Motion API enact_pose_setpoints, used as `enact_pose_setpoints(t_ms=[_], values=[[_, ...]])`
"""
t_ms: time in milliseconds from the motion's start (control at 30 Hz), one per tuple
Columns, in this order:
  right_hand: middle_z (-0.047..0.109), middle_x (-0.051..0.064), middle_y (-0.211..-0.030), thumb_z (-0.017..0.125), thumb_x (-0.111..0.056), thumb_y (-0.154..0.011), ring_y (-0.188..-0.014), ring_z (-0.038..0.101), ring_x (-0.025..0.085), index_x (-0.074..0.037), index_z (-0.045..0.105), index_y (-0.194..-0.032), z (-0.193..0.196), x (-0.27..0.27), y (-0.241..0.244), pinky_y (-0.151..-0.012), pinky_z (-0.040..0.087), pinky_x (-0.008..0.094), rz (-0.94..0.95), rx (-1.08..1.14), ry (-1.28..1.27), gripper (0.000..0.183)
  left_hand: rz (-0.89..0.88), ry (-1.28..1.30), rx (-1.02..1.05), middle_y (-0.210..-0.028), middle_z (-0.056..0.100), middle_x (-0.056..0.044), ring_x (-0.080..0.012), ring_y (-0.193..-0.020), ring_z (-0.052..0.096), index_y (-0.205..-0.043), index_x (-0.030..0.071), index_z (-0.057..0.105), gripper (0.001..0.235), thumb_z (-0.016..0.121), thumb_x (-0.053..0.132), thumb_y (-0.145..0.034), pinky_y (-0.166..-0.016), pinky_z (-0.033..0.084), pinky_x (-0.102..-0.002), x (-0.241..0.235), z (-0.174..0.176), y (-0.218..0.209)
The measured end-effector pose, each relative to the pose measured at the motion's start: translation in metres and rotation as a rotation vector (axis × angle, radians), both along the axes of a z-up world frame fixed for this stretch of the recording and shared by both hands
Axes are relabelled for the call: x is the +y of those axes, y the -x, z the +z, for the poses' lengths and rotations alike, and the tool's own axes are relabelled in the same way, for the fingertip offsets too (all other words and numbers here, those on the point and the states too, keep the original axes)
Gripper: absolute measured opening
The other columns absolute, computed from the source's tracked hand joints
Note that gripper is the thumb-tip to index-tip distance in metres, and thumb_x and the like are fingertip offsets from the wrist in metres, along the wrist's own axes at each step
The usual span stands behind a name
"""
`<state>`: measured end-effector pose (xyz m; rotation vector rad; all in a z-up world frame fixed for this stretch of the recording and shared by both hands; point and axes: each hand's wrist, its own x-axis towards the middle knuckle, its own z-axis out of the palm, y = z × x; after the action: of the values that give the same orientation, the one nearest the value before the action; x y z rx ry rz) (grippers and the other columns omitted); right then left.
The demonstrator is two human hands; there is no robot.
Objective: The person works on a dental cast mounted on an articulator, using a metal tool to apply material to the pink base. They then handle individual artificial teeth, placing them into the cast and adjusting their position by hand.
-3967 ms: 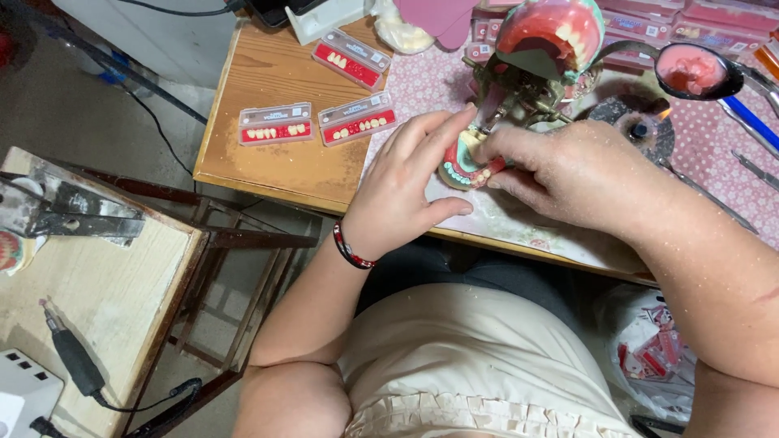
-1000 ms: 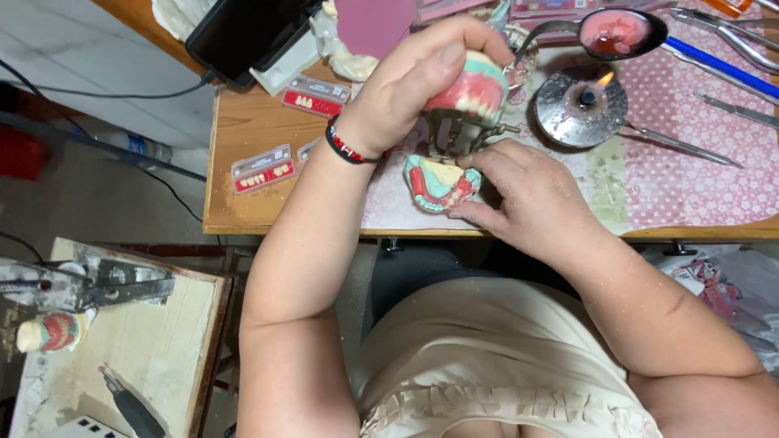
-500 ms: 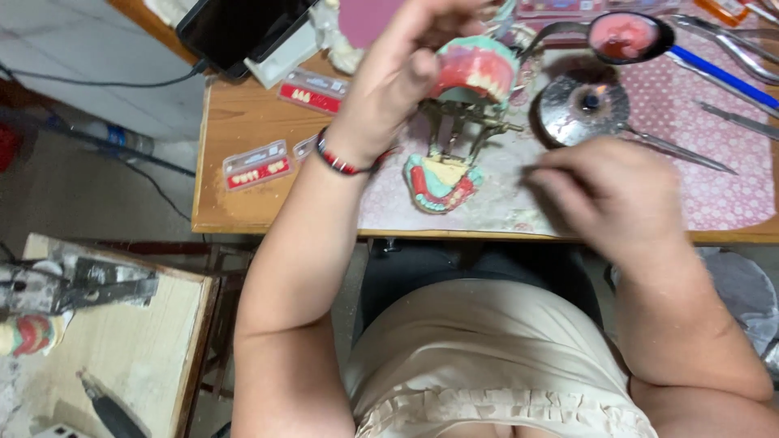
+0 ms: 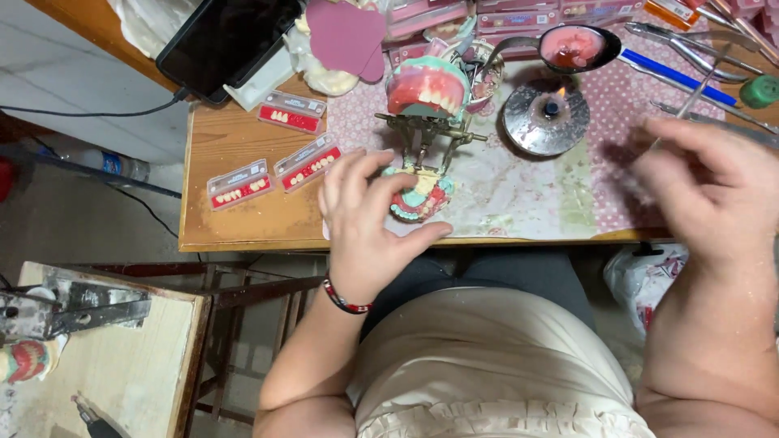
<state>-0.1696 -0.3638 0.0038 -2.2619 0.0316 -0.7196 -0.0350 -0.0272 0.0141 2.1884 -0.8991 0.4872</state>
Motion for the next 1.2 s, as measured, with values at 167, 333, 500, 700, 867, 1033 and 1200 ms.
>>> enact_pose_setpoints(t_ms=[167, 333, 500, 700, 867, 1033, 1200], values=[[0.067, 0.032, -0.115, 0.066, 0.015, -0.109, -0.112, 0.072, 0.036, 0.016, 0.055, -0.121, -0.011, 0.041, -0.023, -0.104, 0.064, 0.042, 0.094, -0.151, -0.367, 0.016, 0.09, -0.091, 0.056, -0.136, 0.06, 0.0, -0.0341, -0.137, 0.047, -0.101, 0.025, 0.074, 0.041, 0.081, 0.058, -0.078, -0.109, 0.035, -0.055, -0.014, -0.013, 0.006], [0.062, 0.03, -0.11, 0.068, 0.018, -0.119, -0.086, 0.064, 0.032, 0.022, 0.067, -0.129, -0.02, 0.051, -0.034, -0.082, 0.061, 0.037, -0.081, -0.272, -0.353, 0.011, 0.096, -0.044, 0.062, -0.133, 0.061, 0.003, -0.0333, -0.136, 0.05, -0.094, 0.029, 0.076, 0.025, 0.082, 0.05, -0.083, -0.109, 0.037, -0.052, -0.015, -0.019, 0.006], [0.065, 0.026, -0.105, 0.065, 0.019, -0.11, -0.094, 0.07, 0.033, 0.011, 0.06, -0.112, -0.032, 0.06, -0.026, -0.093, 0.061, 0.042, -0.028, -0.242, -0.474, 0.009, 0.024, 0.04, 0.127, -0.14, 0.06, -0.002, -0.0371, -0.145, 0.045, -0.095, 0.023, 0.075, 0.023, 0.086, 0.041, -0.084, -0.117, 0.037, -0.054, -0.01, -0.024, 0.004], [0.071, 0.024, -0.1, 0.07, 0.002, -0.092, -0.085, 0.072, 0.025, -0.004, 0.052, -0.089, -0.02, 0.116, -0.021, -0.072, 0.058, 0.032, 0.37, -0.16, -0.528, 0.019, 0.006, 0.043, 0.149, -0.141, 0.059, -0.003, -0.0359, -0.144, 0.046, -0.093, 0.021, 0.072, 0.025, 0.083, 0.043, -0.086, -0.116, 0.039, -0.052, -0.009, -0.023, 0.003], [0.072, 0.013, -0.09, 0.07, 0.001, -0.094, -0.076, 0.069, 0.024, -0.007, 0.056, -0.083, -0.006, 0.131, -0.03, -0.072, 0.053, 0.034, 0.414, -0.129, -0.262, 0.019, 0.01, 0.036, 0.155, -0.141, 0.059, -0.004, -0.0353, -0.144, 0.046, -0.092, 0.019, 0.072, 0.022, 0.087, 0.029, -0.079, -0.118, 0.038, -0.051, -0.01, -0.023, 0.003], [0.071, 0.011, -0.09, 0.07, 0.004, -0.095, -0.077, 0.069, 0.025, -0.009, 0.054, -0.086, -0.01, 0.132, -0.032, -0.071, 0.052, 0.036, 0.399, -0.154, -0.17, 0.022, 0.005, 0.027, 0.165, -0.14, 0.059, -0.004, -0.0361, -0.143, 0.047, -0.09, 0.018, 0.072, 0.021, 0.086, 0.027, -0.078, -0.117, 0.038, -0.051, -0.01, -0.022, 0.002], [0.073, 0.013, -0.095, 0.071, 0.003, -0.094, -0.078, 0.07, 0.026, -0.009, 0.053, -0.087, -0.009, 0.129, -0.032, -0.071, 0.052, 0.036, 0.417, -0.169, -0.12, 0.023, -0.002, 0.068, 0.16, -0.138, 0.06, -0.007, -0.0383, -0.141, 0.049, -0.09, 0.017, 0.073, 0.019, 0.086, 0.028, -0.08, -0.118, 0.039, -0.051, -0.012, -0.022, 0.002]])
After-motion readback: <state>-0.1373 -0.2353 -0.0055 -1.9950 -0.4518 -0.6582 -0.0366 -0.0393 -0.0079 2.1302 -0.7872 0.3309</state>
